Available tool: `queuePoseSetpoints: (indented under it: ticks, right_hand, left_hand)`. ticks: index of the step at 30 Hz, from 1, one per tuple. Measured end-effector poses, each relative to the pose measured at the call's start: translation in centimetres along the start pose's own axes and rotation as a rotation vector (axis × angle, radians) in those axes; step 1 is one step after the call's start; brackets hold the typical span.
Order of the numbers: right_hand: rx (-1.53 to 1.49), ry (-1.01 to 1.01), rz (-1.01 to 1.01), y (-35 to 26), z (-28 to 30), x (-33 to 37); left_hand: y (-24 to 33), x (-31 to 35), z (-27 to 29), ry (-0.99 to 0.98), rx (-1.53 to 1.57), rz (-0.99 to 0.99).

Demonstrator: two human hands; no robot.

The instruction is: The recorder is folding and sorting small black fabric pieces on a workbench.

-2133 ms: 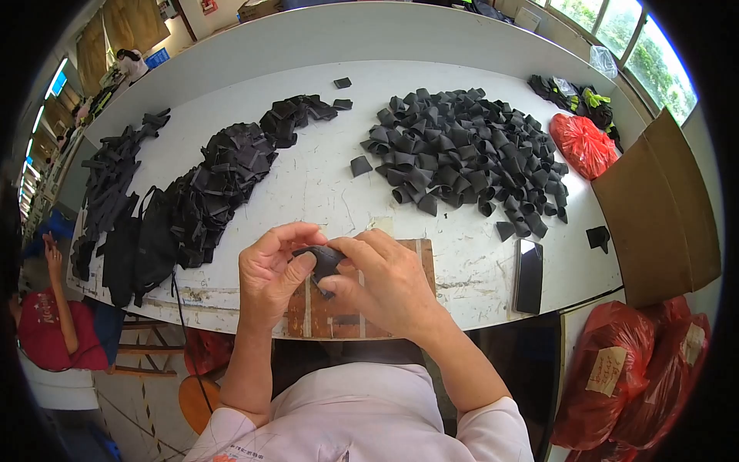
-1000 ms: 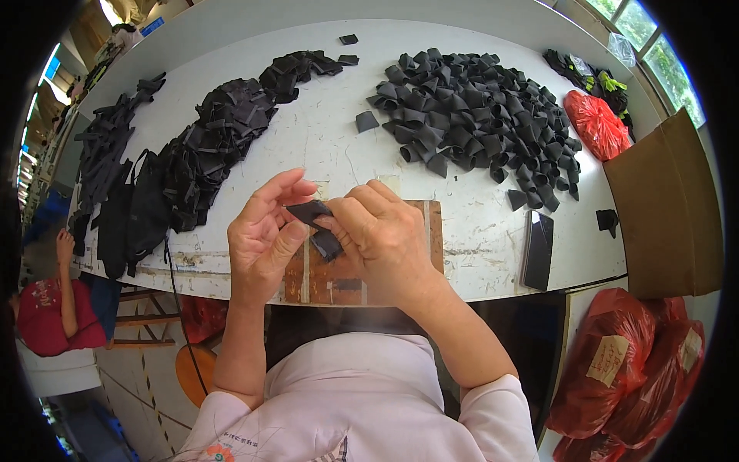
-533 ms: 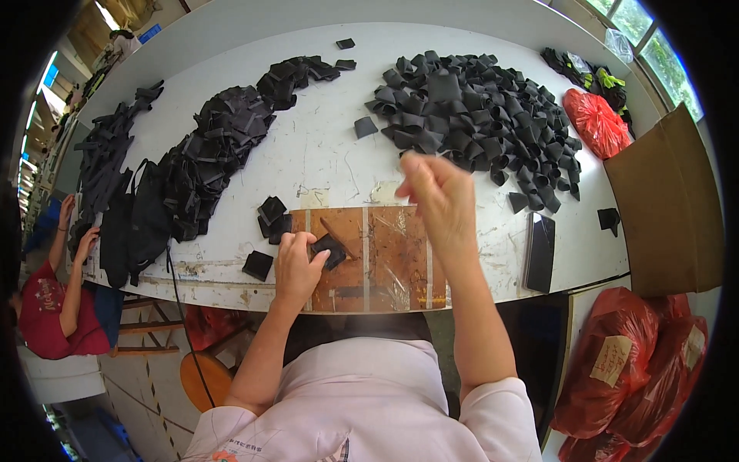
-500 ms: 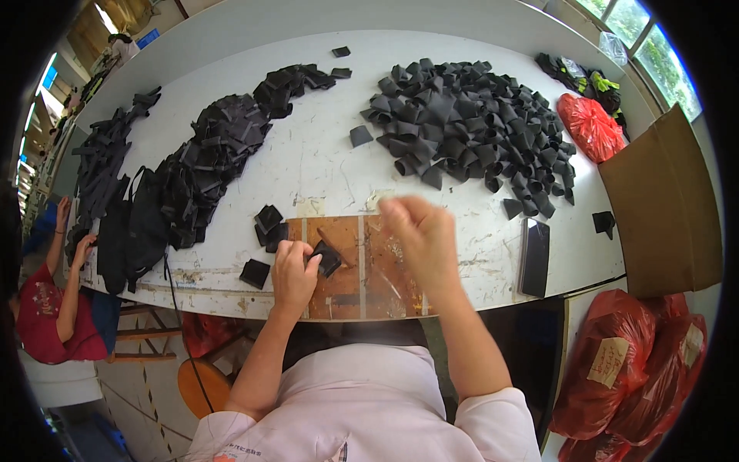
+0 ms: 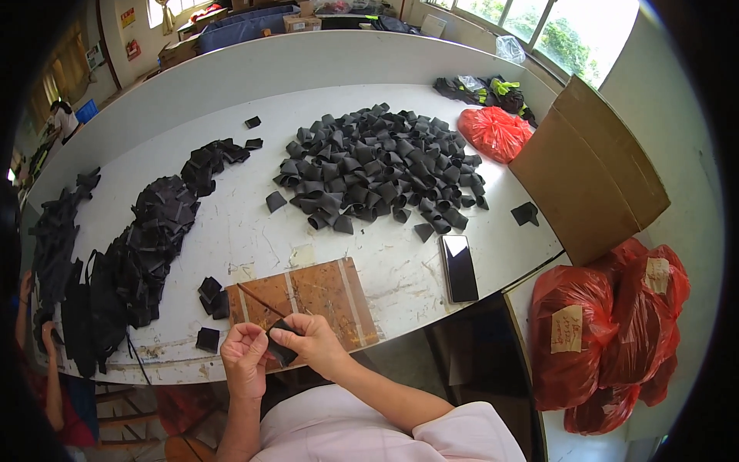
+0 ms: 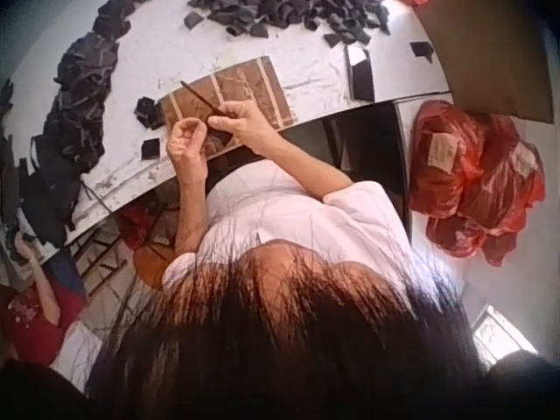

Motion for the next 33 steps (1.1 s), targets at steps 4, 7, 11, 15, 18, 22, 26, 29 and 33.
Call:
queuePoseSetpoints:
  ticks: [4,7,11,15,18,22,26,29,33]
  right_hand:
    - [-0.338,0.035,-0.042,-1.6,0.2,0.1]
    - [-0.36,-0.005,-0.043,-2.1,0.2,-0.2]
    - [-0.345,0.0,-0.072,-1.6,0.3,-0.3]
    - [-0.336,-0.001,-0.081,-1.3,0.0,0.2]
    - [-0.333,0.019,-0.099,-0.8,-0.2,0.2]
    - [-0.346,0.031,-0.112,-0.8,-0.5,0.2]
    - [-0.344,0.032,-0.141,-0.4,-0.2,-0.3]
    - [0.143,0.082,0.114,-0.7,0.8,-1.0]
    - [0.97,0.117,0.83,-4.5,-1.2,2.1]
  left_hand:
    - [1.2,0.2,-1.4,-0.221,0.194,0.079]
    - [1.2,0.0,-1.4,-0.239,0.162,0.123]
    - [1.2,-0.2,-1.1,-0.233,0.106,0.139]
    - [1.2,0.1,-0.8,-0.2,0.057,0.159]
    - [1.6,0.1,-0.8,-0.194,0.009,0.176]
    - [1.4,0.1,-0.9,-0.212,-0.025,0.179]
    - [1.2,-0.1,-0.9,-0.206,0.008,0.172]
    - [1.3,-0.2,-1.0,-0.108,-0.086,0.048]
    - [2.6,0.3,-1.7,-0.044,-0.414,-0.22]
Point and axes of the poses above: each hand's wrist, its own x-axis away from the middle knuckle, its own z-axis out of the back of the hand, y = z × x, the point moved 5 cm from there along -x, towards the middle knuckle, and after that the axes turned 14 degrees about -x, right-handed, at the moved point
